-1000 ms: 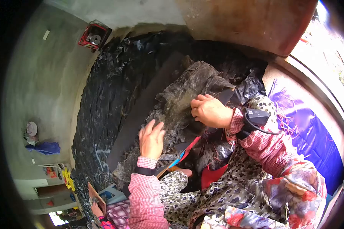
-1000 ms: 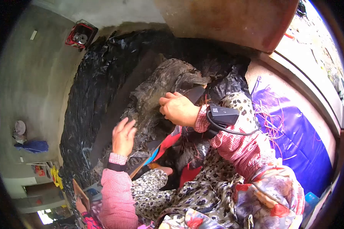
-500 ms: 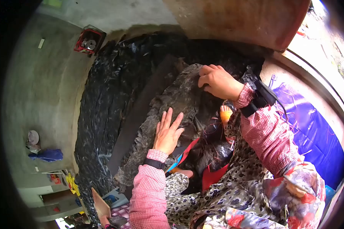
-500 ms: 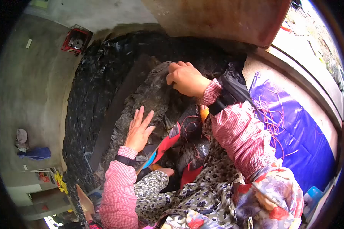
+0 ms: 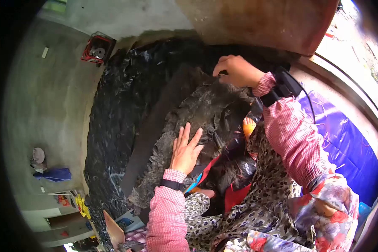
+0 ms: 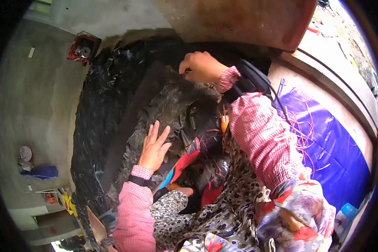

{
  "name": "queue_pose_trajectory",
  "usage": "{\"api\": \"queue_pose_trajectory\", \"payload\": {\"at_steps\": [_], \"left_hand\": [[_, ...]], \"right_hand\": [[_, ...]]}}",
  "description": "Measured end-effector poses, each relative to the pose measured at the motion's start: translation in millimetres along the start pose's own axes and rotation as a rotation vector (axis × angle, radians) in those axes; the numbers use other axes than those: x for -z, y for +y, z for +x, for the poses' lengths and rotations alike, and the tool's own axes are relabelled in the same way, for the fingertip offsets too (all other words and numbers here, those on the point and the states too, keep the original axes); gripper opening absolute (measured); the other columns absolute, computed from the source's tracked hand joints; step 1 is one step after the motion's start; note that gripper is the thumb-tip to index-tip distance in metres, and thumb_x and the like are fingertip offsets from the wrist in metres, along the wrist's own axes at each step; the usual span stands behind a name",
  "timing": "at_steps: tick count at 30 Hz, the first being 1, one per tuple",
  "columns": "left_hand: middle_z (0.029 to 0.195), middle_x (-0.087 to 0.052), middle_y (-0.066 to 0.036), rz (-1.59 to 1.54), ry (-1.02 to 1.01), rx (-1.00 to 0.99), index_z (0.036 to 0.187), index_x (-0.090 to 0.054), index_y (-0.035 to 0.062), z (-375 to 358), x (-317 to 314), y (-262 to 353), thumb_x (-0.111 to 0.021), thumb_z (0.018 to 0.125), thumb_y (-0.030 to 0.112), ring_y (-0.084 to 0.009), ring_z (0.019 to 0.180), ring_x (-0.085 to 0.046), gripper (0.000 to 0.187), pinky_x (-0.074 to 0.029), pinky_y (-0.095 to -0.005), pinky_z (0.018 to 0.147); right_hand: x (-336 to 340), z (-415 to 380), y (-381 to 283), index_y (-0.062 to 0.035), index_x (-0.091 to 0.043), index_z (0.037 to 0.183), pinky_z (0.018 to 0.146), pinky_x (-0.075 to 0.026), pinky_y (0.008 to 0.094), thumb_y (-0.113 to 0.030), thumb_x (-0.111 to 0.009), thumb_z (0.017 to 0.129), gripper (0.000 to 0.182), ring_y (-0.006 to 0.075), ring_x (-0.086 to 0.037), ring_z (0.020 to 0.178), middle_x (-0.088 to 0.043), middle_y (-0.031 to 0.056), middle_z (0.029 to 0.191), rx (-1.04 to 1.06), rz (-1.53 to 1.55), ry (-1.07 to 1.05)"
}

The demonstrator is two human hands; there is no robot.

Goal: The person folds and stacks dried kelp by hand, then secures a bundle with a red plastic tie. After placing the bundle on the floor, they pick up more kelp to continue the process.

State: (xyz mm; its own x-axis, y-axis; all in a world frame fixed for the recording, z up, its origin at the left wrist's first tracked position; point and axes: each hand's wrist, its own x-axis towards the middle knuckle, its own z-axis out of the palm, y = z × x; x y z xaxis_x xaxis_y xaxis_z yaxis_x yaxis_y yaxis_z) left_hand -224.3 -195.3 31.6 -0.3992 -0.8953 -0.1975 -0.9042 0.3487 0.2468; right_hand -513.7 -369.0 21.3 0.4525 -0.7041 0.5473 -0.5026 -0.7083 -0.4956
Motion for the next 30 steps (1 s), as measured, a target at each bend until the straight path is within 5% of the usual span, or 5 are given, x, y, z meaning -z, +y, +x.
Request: {"api": "queue_pose_trajectory", "payload": {"at_steps": [4, 12, 23, 26, 30], "left_hand": [[0.156, -0.017, -0.015, -0.030, -0.014, 0.001, 0.145, -0.038, 0.0235, -1.5, 2.6, 1.1, -0.058, 0.091, 0.020, -0.0388, 0.141, -0.020, 0.058, -0.025, -0.0460, 0.111], [0.156, -0.017, -0.017, -0.022, -0.011, -0.015, 0.144, -0.039, 0.0197, -1.1, 3.6, 6.5, -0.058, 0.091, 0.017, -0.0402, 0.141, -0.021, 0.057, -0.024, -0.0473, 0.111], [0.156, -0.016, -0.016, -0.058, 0.009, -0.008, 0.144, -0.039, 0.0268, -2.6, 1.0, 7.1, -0.057, 0.092, 0.023, -0.0411, 0.141, -0.019, 0.055, -0.023, -0.0568, 0.109], [0.156, -0.016, -0.015, -0.076, 0.010, -0.003, 0.145, -0.038, 0.0277, -3.8, -0.3, 4.8, -0.057, 0.092, 0.023, -0.0404, 0.141, -0.019, 0.056, -0.023, -0.0566, 0.109], [0.157, -0.014, -0.014, -0.068, 0.002, 0.007, 0.145, -0.038, 0.0288, -3.3, -1.5, 5.4, -0.056, 0.092, 0.023, -0.0397, 0.142, -0.018, 0.056, -0.022, -0.0564, 0.110]], "right_hand": [[-19.6, 6.9, 3.2, -0.0048, -0.070, 0.088, 0.076, -0.049, 0.0408, -0.017, -0.066, 0.078, 0.016, 0.0337, -0.064, 0.086, -0.066, 0.0158, 0.083, -0.049, -0.011, -0.111], [-34.7, 33.2, 44.3, 0.0013, -0.067, 0.096, 0.074, -0.048, 0.0300, -0.015, -0.064, 0.085, 0.021, 0.0166, -0.062, 0.078, -0.068, 0.0128, 0.084, -0.345, 0.582, -0.236], [-63.7, 50.8, 56.5, -0.0034, -0.072, 0.084, 0.068, -0.050, 0.0381, -0.028, -0.072, 0.078, 0.025, 0.0276, -0.065, 0.075, -0.068, 0.0148, 0.080, -0.423, 0.252, -0.159], [-45.6, 49.4, 41.8, -0.0028, -0.069, 0.085, 0.068, -0.049, 0.0369, -0.021, -0.070, 0.079, 0.019, 0.0285, -0.063, 0.073, -0.065, 0.0128, 0.079, -0.363, 0.069, 0.019], [-34.7, 45.3, 8.4, -0.0079, -0.070, 0.084, 0.081, -0.048, 0.0391, -0.018, -0.072, 0.075, 0.014, 0.0283, -0.059, 0.092, -0.062, 0.0091, 0.091, 0.132, 0.046, -0.011]]}}
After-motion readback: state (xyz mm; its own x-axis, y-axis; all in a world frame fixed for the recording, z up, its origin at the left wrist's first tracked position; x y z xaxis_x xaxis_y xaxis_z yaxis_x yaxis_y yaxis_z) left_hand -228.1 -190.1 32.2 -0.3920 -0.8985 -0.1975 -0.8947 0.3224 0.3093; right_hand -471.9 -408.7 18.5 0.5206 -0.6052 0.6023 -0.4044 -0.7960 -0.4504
